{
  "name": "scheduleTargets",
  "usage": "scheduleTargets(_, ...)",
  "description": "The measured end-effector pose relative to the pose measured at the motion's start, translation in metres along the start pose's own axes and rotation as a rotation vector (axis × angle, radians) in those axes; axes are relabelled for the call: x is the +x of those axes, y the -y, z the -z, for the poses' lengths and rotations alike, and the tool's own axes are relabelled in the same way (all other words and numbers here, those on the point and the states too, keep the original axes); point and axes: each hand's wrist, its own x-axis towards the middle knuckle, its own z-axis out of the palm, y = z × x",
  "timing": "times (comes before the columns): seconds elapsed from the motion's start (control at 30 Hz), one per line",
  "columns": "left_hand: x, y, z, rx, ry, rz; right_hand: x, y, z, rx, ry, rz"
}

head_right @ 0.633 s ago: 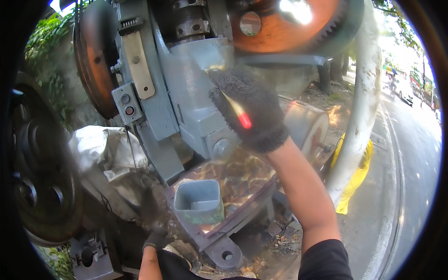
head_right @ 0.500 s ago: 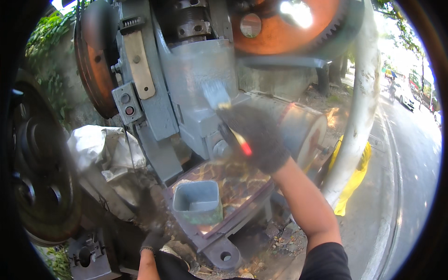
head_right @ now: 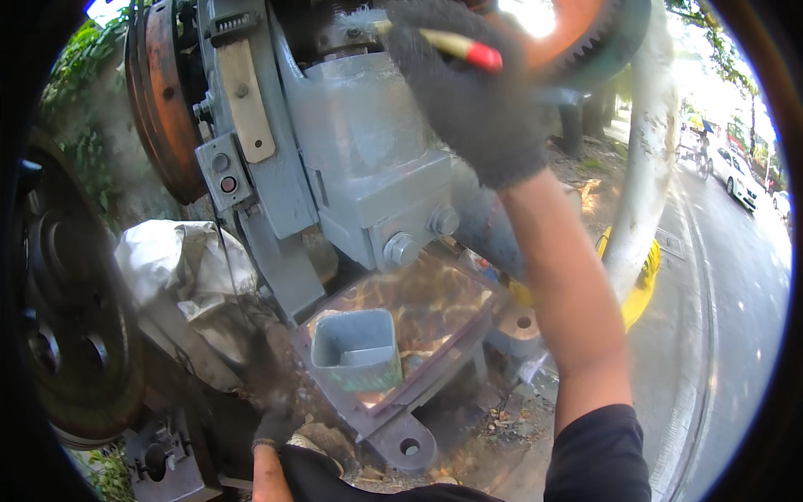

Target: The person paints a large gray industrial machine with a paintbrush, repeatedly dipping the brush into a small container of gray paint and applying it to the machine's housing and side panels.

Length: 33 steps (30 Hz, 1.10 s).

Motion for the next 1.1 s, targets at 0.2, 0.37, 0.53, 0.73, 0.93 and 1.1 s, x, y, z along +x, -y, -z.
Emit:
scheduleTargets(0.2, 0.001, 0.007, 0.000, -0.018, -0.018, -0.009, -0.089, 0.012, 0.000, -0.367, 0.310, 0.077)
scheduleTargets(0.37, 0.004, 0.012, 0.000, -0.033, -0.023, -0.046, -0.093, 0.043, 0.027, -0.236, 0.444, -0.189)
scheduleTargets(0.53, 0.009, 0.003, 0.006, -0.010, 0.045, -0.031, -0.026, 0.049, 0.008, -0.463, 0.594, -0.529)
scheduleTargets(0.73, 0.034, 0.007, -0.001, 0.110, 0.081, -0.098, 0.019, 0.033, -0.011, -0.350, 0.268, -0.175)
scheduleTargets(0.93, 0.088, -0.005, 0.025, -0.149, -0.009, -0.112, -0.041, 0.031, -0.017, -0.433, 0.271, 0.152)
scheduleTargets(1.1, 0.090, -0.012, 0.030, -0.395, -0.251, -0.111, -0.092, 0.062, -0.018, -0.658, 0.624, 0.046)
